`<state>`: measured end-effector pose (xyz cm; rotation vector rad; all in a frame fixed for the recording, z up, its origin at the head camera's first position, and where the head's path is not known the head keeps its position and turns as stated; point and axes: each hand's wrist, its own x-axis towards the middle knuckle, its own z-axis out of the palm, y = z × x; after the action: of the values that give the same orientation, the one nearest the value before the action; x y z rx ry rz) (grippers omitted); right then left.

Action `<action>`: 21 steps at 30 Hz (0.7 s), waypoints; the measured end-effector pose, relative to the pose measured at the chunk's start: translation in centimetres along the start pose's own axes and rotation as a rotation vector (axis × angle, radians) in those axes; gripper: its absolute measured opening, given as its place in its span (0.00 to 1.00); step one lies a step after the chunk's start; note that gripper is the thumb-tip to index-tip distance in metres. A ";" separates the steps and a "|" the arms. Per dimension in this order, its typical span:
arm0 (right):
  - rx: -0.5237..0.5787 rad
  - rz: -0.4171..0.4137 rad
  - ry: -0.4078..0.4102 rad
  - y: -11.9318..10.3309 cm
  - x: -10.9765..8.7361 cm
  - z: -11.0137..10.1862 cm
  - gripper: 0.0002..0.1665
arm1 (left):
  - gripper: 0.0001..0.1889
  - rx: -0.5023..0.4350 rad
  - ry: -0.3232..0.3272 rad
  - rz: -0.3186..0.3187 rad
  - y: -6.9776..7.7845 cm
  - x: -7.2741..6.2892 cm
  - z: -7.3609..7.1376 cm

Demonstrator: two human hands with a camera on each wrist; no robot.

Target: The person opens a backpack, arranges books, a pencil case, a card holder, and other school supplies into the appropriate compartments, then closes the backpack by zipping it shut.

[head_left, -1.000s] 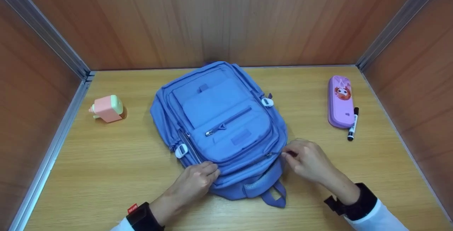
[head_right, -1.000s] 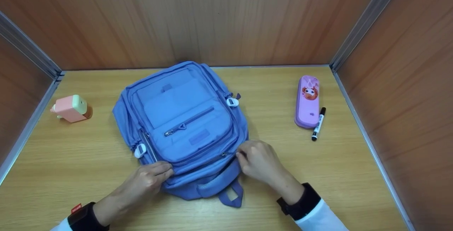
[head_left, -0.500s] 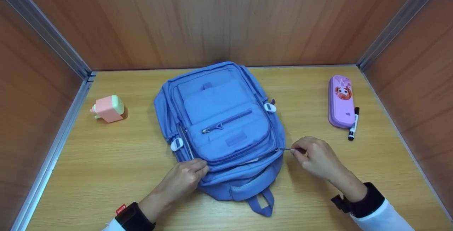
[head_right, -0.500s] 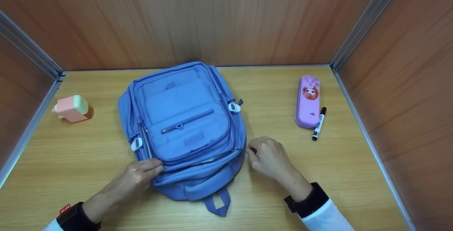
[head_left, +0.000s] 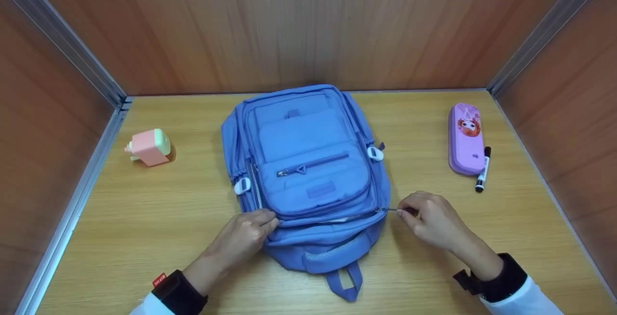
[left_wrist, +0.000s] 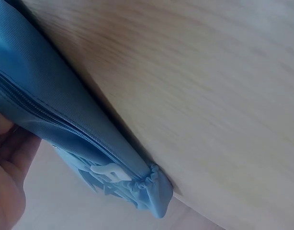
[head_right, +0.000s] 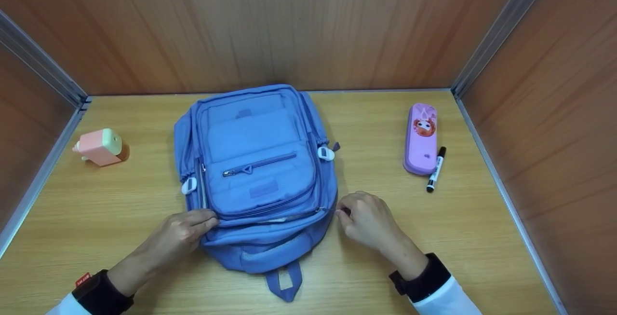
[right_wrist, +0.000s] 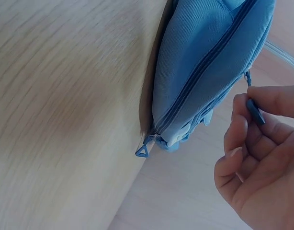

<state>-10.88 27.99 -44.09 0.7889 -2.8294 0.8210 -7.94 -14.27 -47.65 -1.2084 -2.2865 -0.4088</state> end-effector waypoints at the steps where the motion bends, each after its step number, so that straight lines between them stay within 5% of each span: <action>1: 0.003 0.003 -0.008 -0.1 0.0 0.0 0.05 | 0.17 0.001 -0.002 -0.002 0.0 0.0 0.0; 14: 0.049 -0.033 -0.048 -0.9 -0.8 0.3 0.04 | 0.16 0.067 -0.054 -0.030 -1.0 -0.2 -0.3; 21: 0.088 -0.082 -0.054 -1.5 -1.3 0.8 0.05 | 0.16 0.060 -0.099 -0.112 -1.4 0.2 -0.5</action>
<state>-8.98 27.08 -44.38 0.9468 -2.8020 0.9303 -9.05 -15.18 -47.14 -1.0966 -2.4411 -0.3250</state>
